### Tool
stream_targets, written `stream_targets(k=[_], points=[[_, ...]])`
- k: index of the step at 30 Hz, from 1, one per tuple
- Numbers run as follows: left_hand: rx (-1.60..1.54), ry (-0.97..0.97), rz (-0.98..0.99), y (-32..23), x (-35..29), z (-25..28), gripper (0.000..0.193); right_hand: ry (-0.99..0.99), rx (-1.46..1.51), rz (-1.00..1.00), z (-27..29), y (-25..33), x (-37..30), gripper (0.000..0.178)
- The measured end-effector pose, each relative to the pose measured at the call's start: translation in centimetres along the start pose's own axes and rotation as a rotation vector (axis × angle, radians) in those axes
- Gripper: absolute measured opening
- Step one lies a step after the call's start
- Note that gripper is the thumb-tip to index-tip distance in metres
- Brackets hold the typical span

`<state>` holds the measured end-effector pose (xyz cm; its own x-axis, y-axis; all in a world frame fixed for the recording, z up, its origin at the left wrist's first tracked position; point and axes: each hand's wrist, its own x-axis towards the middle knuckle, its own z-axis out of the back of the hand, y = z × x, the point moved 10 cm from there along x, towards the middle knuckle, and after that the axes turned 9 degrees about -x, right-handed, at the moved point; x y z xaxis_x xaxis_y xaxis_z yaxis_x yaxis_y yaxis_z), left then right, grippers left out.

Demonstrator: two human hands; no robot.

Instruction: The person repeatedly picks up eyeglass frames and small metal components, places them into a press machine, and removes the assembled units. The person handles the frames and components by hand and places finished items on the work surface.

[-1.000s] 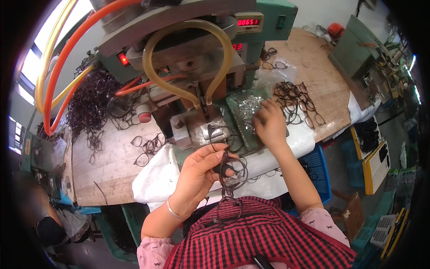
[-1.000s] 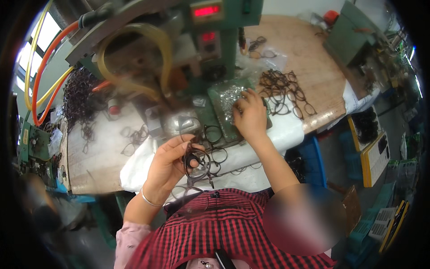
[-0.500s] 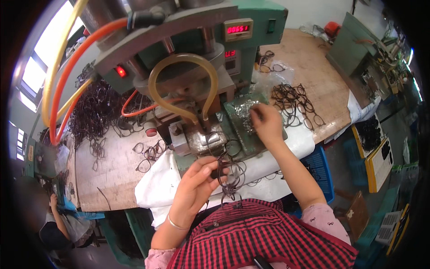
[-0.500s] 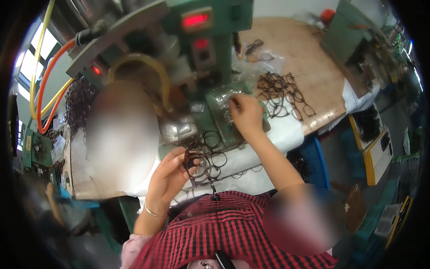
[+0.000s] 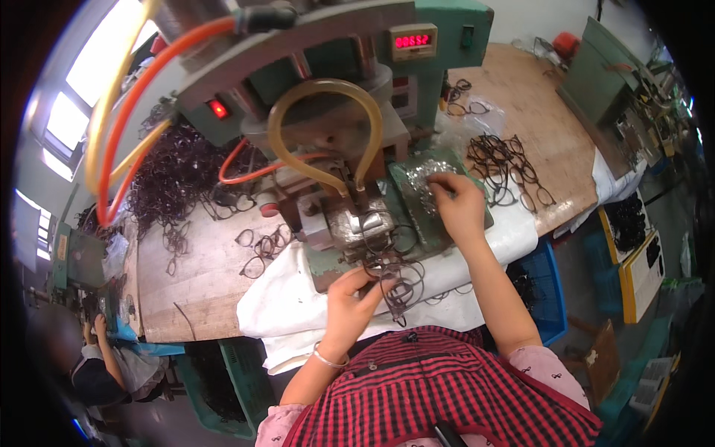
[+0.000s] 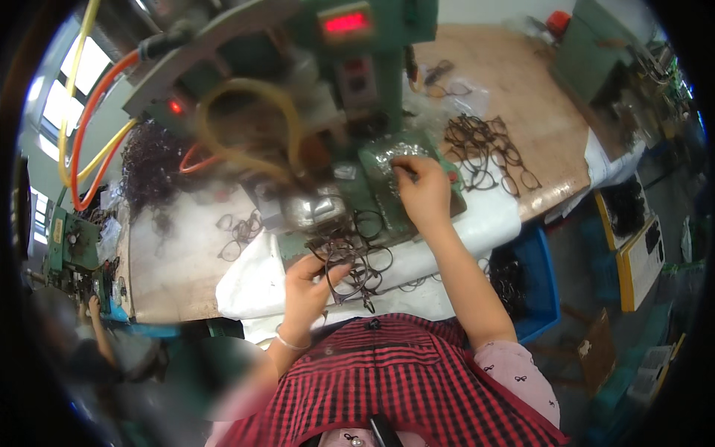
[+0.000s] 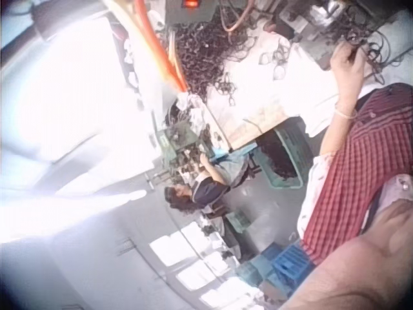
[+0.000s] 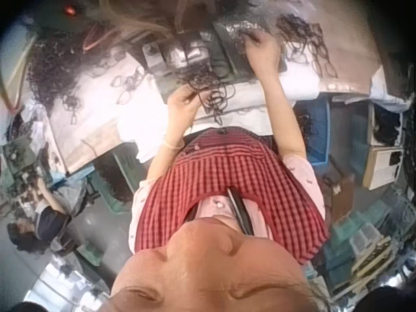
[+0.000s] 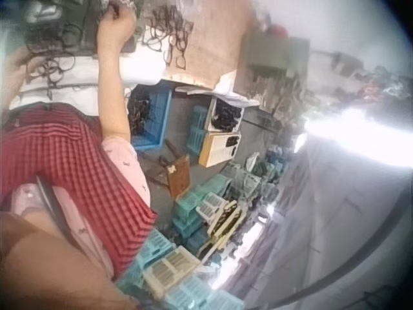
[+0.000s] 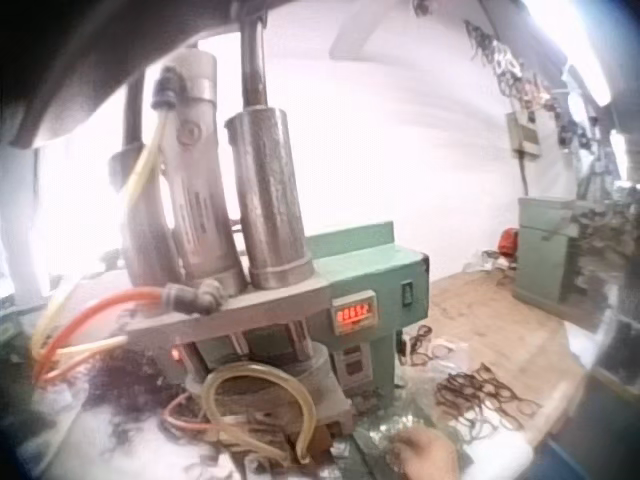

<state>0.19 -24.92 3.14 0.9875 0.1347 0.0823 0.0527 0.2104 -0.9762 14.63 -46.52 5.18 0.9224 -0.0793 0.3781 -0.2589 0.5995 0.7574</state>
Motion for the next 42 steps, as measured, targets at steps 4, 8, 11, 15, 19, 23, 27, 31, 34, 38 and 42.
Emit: stream_targets(k=[4,8,11,15,19,23,27,31,34,38,42], points=[[0.053,0.121,-0.093,-3.6,0.7,1.5,0.015,-0.069,-0.227,0.148,3.9,-1.4,-2.0,0.011],[0.290,0.789,-0.356,-11.1,-0.1,-2.3,0.007,0.073,0.033,0.159,3.4,3.2,-1.6,0.011],[-0.409,1.422,-0.558,-16.7,-4.9,-2.8,0.013,0.333,0.380,0.156,-1.3,9.2,-0.7,0.019],[-0.776,0.648,-0.286,-9.6,0.4,2.3,0.015,0.370,0.521,0.070,-3.4,9.2,-0.5,0.027],[-0.603,-0.241,-0.388,-6.6,1.8,10.4,0.017,0.356,0.548,0.005,-3.7,8.9,-0.8,0.038],[-0.149,-0.266,-0.821,-14.9,1.8,10.7,0.018,0.456,0.801,-0.103,-4.2,10.1,-1.9,0.046],[-0.230,-0.470,-0.684,-15.0,4.4,11.6,0.020,0.469,0.868,-0.266,-5.2,10.1,-3.4,0.044],[-0.584,-0.033,-0.494,-12.5,2.0,7.4,0.021,0.491,0.576,0.082,-1.6,11.2,-3.5,0.042],[-0.844,0.344,0.364,-7.5,-0.6,-0.7,0.030,0.019,-0.439,0.281,0.8,4.1,-1.3,0.032],[-0.836,0.394,0.640,-3.8,0.3,-3.9,0.034,0.010,-0.576,0.224,-0.1,-1.5,-1.0,0.019],[-0.822,0.248,0.677,-3.0,0.8,-4.4,0.034,-0.046,-0.426,0.257,0.7,-1.7,0.2,0.014]])
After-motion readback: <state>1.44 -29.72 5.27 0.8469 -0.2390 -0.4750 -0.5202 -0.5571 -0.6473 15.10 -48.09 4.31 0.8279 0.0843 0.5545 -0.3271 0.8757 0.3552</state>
